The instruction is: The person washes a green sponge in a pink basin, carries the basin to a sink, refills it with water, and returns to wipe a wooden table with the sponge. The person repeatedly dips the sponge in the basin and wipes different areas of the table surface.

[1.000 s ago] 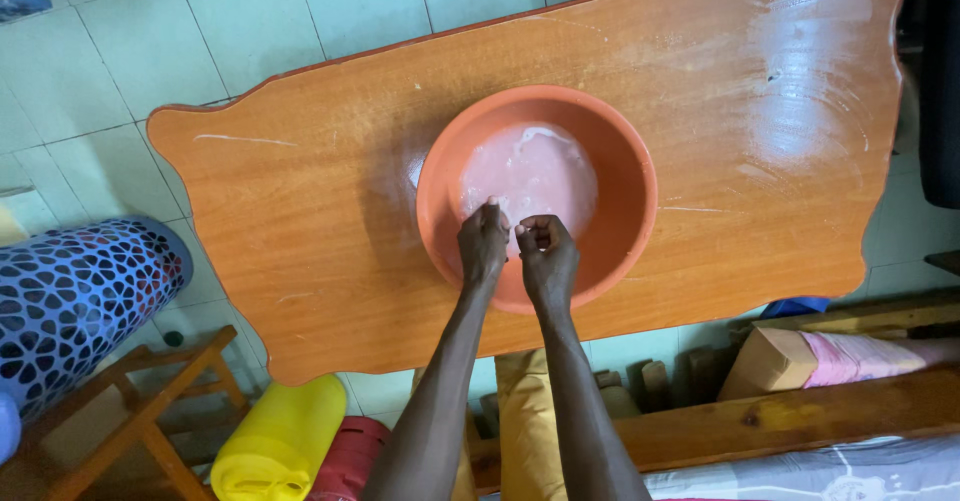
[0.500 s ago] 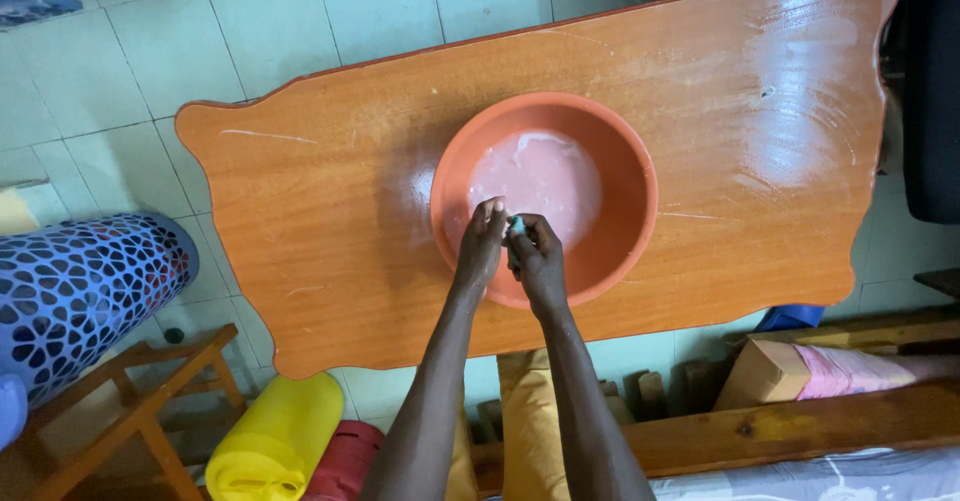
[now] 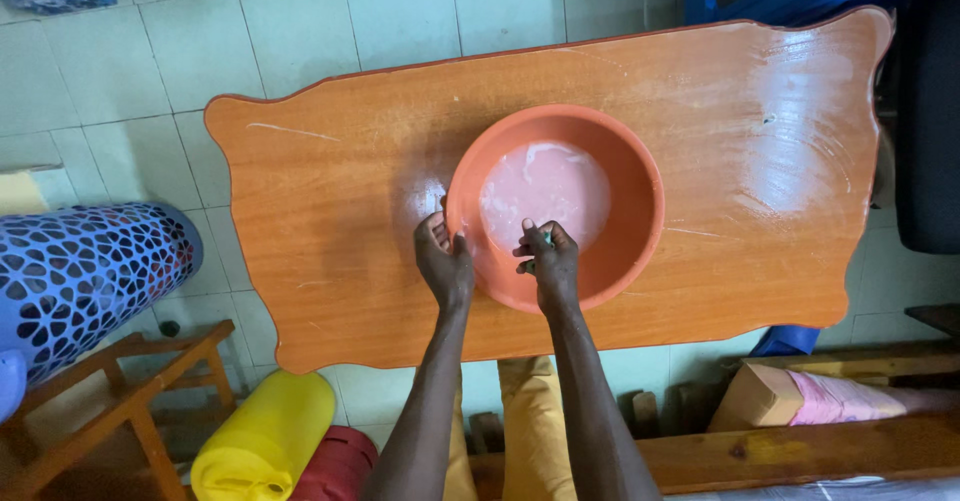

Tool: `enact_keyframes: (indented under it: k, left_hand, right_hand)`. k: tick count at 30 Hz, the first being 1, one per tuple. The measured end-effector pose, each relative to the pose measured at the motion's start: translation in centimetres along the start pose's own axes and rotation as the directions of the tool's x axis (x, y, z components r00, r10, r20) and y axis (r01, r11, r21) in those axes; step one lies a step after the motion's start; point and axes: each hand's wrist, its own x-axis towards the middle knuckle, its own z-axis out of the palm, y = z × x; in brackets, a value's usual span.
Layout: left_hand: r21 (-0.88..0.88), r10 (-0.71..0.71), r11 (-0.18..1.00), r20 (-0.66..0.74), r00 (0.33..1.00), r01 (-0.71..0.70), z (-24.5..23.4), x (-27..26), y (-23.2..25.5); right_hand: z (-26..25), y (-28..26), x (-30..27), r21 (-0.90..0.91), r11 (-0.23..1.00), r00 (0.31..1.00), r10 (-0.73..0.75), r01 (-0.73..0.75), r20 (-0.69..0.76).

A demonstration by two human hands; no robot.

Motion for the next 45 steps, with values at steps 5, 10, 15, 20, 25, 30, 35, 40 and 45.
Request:
enact_keyframes:
  k: [5,10,15,20,25,30,35,40,45]
  left_hand:
    - [0.277,-0.185,0.946,0.036,0.982,0.168,0.6,-0.6,-3.0]
    - [0.233,-0.290,0.939,0.136,0.947,0.254,0.3,-1.2,-3.6]
    - [-0.037,-0.183,0.980,0.239,0.954,0.197,-0.4,-1.8,-3.9]
    - [-0.204,-0.139,0.960,0.252,0.958,0.193,-2.9,-3.1,-3.7]
    - [-0.284,-0.252,0.907,0.228,0.940,0.312,-6.2,-4.4,-1.0]
    - [-0.348,-0.222,0.904,0.112,0.969,0.247,-11.6,-5.1,1.0]
    - [-0.347,-0.388,0.865,-0.004,0.922,0.363,-20.1,-5.0,1.3]
    - [-0.319,-0.434,0.868,-0.116,0.893,0.381,-30.6,-3.7,1.1]
    - [-0.325,-0.408,0.884,-0.186,0.894,0.336,-42.6,-2.9,0.4]
  right_hand:
    - [-0.3,-0.2,-0.6,-0.052,0.999,0.998,0.019,-0.016,0.068]
    - [-0.7,-0.4,-1.1,-0.100,0.995,0.998,0.028,-0.023,0.058]
    - [-1.2,-0.8,-1.4,-0.107,0.994,0.999,0.009,-0.004,0.043]
    - [-1.5,-1.1,-2.7,-0.113,0.991,0.994,-0.066,0.075,0.085]
    - [0.0,-2.0,-6.2,-0.204,0.973,0.994,-0.097,0.106,0.055]
    - [4.0,-3.2,-11.2,-0.166,0.973,0.984,-0.144,0.160,0.107]
    - [10.2,-2.3,-17.7,-0.169,0.972,0.973,-0.128,0.161,0.192]
    - [17.4,2.0,-23.4,-0.134,0.944,0.922,-0.252,0.300,0.293]
    - [25.2,9.0,-27.6,0.007,0.956,0.922,-0.284,0.292,0.262]
